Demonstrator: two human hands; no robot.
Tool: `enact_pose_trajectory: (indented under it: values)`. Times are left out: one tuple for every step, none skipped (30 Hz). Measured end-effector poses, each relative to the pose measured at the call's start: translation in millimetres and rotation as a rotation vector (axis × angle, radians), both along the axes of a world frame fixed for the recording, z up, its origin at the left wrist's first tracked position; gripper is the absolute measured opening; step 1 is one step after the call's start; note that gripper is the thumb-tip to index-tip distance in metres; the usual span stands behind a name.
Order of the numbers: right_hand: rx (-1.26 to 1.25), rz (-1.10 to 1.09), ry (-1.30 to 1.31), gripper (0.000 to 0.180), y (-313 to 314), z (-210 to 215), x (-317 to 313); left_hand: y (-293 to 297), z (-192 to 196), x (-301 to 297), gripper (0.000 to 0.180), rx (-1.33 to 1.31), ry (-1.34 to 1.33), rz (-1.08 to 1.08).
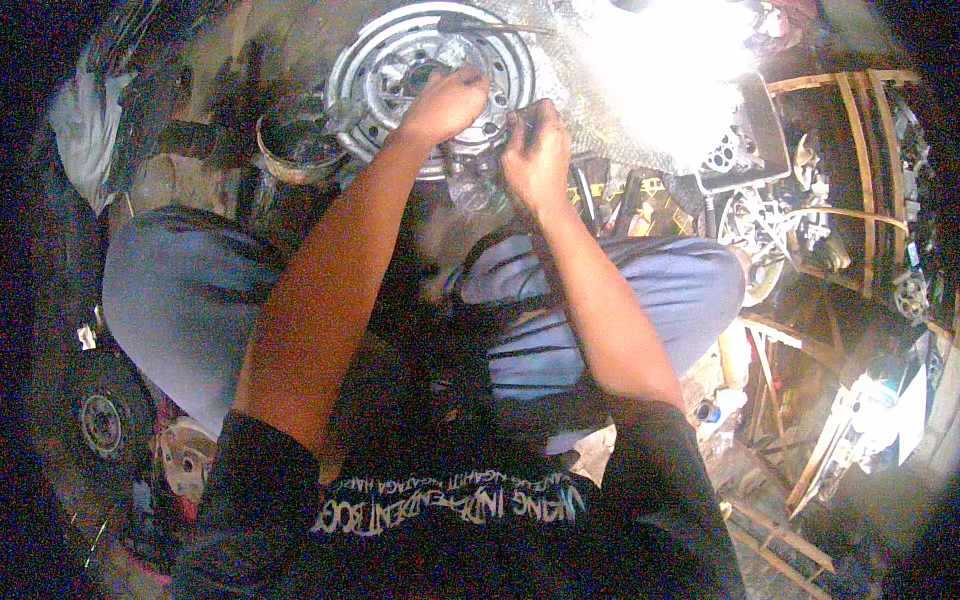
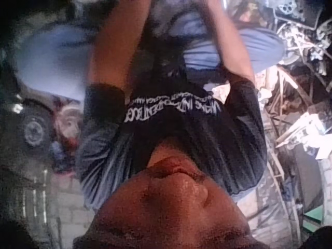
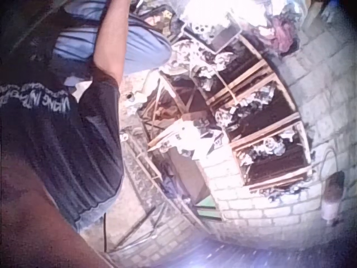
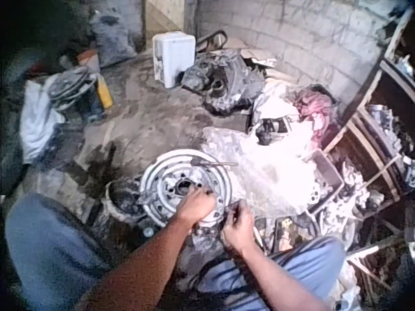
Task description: The person sits on the floor and assembles a mechanical component, likely a brake caliper, by attaching it to a circular metal part. They use a tool to tighten bolts and secure the assembly.
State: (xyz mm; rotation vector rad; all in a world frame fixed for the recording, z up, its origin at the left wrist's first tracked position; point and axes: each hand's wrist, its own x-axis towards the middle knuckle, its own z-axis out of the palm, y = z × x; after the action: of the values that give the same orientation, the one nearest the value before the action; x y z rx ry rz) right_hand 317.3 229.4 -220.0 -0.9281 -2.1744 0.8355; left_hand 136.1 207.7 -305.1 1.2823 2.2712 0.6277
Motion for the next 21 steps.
enact_pose_trajectory:
  values:
    - [-0.006,0.048,0.014,0.013,-5,4,1,-2,1,0,0.05,0.021,0.016,-0.008]
    - [0.015,0.058,0.017,0.012,-10,-1,4,-9,0,1,0.047,0.032,0.028,-0.014]
    - [0.05,0.061,0.022,0.012,-10,-8,7,-11,9,5,0.039,0.095,0.089,-0.045]
    - [0.087,0.055,0.022,0.012,-8,-11,10,-12,30,7,0.039,0.063,0.16,-0.164]
    - [0.087,0.027,0.026,0.011,-4,-7,9,-17,53,8,0.039,0.039,0.235,-0.276]
    - [-0.003,-0.001,0.045,0.01,-3,-1,5,-18,59,4,0.043,0.034,0.056,-0.187]
    - [-0.021,-0.014,0.029,0.01,-1,-1,6,-18,64,3,0.048,0.032,-0.123,-0.098]
    - [-0.039,-0.028,0.013,0.01,-1,-1,5,-19,68,3,0.052,0.032,-0.302,-0.008]
    - [-0.101,-0.021,0.036,0.011,-9,7,6,-17,73,1,0.062,0.032,-0.406,0.01]
    - [-0.055,0.009,0.039,0.011,-12,3,7,-18,77,2,0.062,-0.023,-0.465,0.065]
    - [-0.007,0.037,0.042,0.012,-15,-5,9,-20,81,4,0.061,-0.078,-0.524,0.119]
    - [0.043,0.066,0.044,0.013,-15,-6,9,-22,82,4,0.061,-0.076,-0.539,0.125]
    - [0.066,0.043,0.045,0.014,-10,-5,7,-23,88,5,0.062,-0.073,-0.554,0.128]
    - [0.044,0.009,0.025,0.014,-3,-2,6,-20,84,1,0.065,-0.041,-0.566,0.074]
    - [0.01,-0.012,0.01,0.014,-1,0,2,-19,68,-8,0.068,-0.017,-0.574,0.036]
    - [-0.025,-0.044,-0.01,0.015,-1,0,2,-16,52,-14,0.073,0.003,-0.585,-0.014]
    - [-0.057,-0.038,-0.017,0.015,-8,-1,3,-14,38,-18,0.071,0.052,-0.54,-0.023]
    - [-0.017,-0.035,0.004,0.016,-13,2,6,-13,44,-15,0.072,0.044,-0.573,-0.024]
    - [0.025,-0.031,0.027,0.017,-20,9,7,-15,56,-10,0.072,0.038,-0.604,-0.025]
    - [0.066,-0.027,0.049,0.017,-25,13,8,-17,69,-7,0.072,0.031,-0.635,-0.026]
    - [0.135,-0.036,0.051,0.02,-29,13,9,-19,72,-7,0.071,0.029,-0.623,-0.034]
